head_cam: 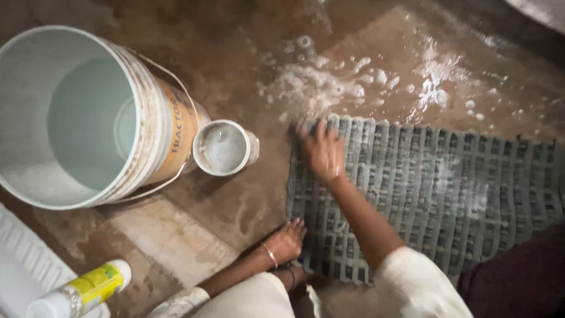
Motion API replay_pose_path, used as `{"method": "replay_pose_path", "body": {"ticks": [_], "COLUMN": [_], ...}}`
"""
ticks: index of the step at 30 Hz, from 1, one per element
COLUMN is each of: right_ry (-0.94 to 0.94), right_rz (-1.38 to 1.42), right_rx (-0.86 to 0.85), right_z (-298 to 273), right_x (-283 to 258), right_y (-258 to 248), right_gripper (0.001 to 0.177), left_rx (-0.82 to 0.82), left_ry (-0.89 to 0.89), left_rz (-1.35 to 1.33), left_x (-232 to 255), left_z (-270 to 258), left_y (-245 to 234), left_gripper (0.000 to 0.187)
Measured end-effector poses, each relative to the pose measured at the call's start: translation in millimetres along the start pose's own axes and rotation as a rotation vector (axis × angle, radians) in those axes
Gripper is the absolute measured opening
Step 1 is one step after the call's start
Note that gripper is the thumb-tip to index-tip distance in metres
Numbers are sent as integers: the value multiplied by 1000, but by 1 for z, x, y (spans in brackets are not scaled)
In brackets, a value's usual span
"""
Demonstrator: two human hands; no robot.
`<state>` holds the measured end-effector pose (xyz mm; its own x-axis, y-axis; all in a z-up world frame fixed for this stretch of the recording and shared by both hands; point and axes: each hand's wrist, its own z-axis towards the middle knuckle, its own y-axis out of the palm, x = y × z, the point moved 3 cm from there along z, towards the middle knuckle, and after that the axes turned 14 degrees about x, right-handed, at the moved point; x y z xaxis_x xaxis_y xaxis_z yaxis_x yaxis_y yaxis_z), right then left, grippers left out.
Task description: The person washes a mat on a tiled floor by scrubbing it with a brush and pouring soapy water from a cup. They repeatedly dip the cup into a bucket of water and pour it over different sections of the mat while scrubbing.
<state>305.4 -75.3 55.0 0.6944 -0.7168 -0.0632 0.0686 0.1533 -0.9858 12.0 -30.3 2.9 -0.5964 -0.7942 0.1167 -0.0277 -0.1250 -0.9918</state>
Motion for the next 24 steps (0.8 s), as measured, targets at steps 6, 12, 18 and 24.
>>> {"method": "replay_pose_path", "body": {"ticks": [6, 12, 18, 24], "right_ry": [-553, -84, -243, -597], "right_rz": [482, 160, 97, 433], "right_rx": [-61, -143, -12, -349], "right_z": [-135, 29, -53, -114], "right_x": [-48, 26, -24, -32], "right_y": [-44, -1, -9, -30], "right_gripper": [55, 51, 55, 60], "left_rx": [-138, 16, -13, -239], "left_ry": [120, 147, 185, 36], "left_rz": [-148, 10, -41, -234], "left_x": [5, 8, -5, -2], "left_z": [-2, -9, -1, -7], "left_y": [-3, 18, 15, 10], "left_gripper": [57, 50, 51, 44]}}
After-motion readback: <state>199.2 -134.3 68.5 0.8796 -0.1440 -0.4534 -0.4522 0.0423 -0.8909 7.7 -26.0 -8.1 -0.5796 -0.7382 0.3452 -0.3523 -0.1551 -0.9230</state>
